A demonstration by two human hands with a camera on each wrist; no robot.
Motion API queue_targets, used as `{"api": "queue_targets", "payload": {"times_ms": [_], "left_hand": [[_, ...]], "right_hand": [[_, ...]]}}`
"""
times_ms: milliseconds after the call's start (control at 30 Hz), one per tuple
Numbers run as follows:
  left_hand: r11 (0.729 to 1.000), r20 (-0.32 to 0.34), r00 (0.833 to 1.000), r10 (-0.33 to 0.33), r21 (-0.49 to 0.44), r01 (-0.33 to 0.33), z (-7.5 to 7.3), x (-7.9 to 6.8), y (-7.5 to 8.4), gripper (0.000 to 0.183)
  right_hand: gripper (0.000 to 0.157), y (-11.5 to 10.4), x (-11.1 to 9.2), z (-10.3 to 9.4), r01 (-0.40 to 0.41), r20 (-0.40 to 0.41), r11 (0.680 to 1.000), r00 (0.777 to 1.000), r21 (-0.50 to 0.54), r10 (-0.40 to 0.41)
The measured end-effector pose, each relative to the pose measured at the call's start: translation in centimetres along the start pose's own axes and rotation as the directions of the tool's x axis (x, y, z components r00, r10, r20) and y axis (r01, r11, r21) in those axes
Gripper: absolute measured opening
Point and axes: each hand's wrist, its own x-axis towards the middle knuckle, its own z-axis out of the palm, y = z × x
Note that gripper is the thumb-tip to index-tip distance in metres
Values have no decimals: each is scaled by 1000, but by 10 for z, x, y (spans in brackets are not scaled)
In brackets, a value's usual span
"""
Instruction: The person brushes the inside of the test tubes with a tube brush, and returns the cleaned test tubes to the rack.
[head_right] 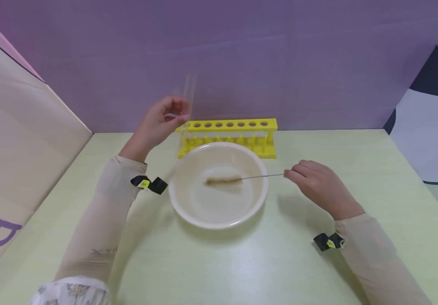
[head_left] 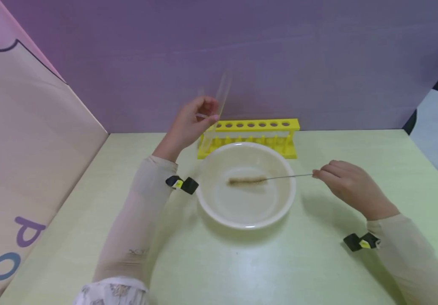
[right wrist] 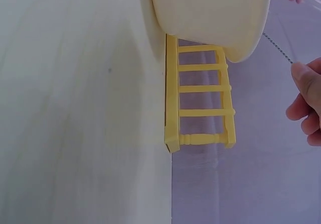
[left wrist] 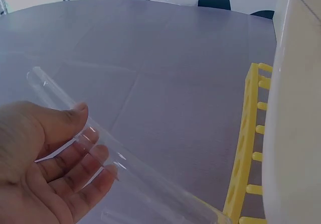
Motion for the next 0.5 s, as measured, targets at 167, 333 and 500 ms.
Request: {"api": "queue_targets", "payload": {"times_ms": [167,333,500], "left_hand": [[1000,-41,999,-8,-10,8,1,20,6,30],[999,-72,997,-38,-25,36,3,38,8,28],[996,-84,992,-91,15,92,7,52,7,28]], "right_hand": [[43,-2,0,2,-4,5,1000,1000,22,3],[43,-2,1,3,-6,10,1000,1000,21,6],[42,-5,1,4,-10,13,999,1000,42,10]]}}
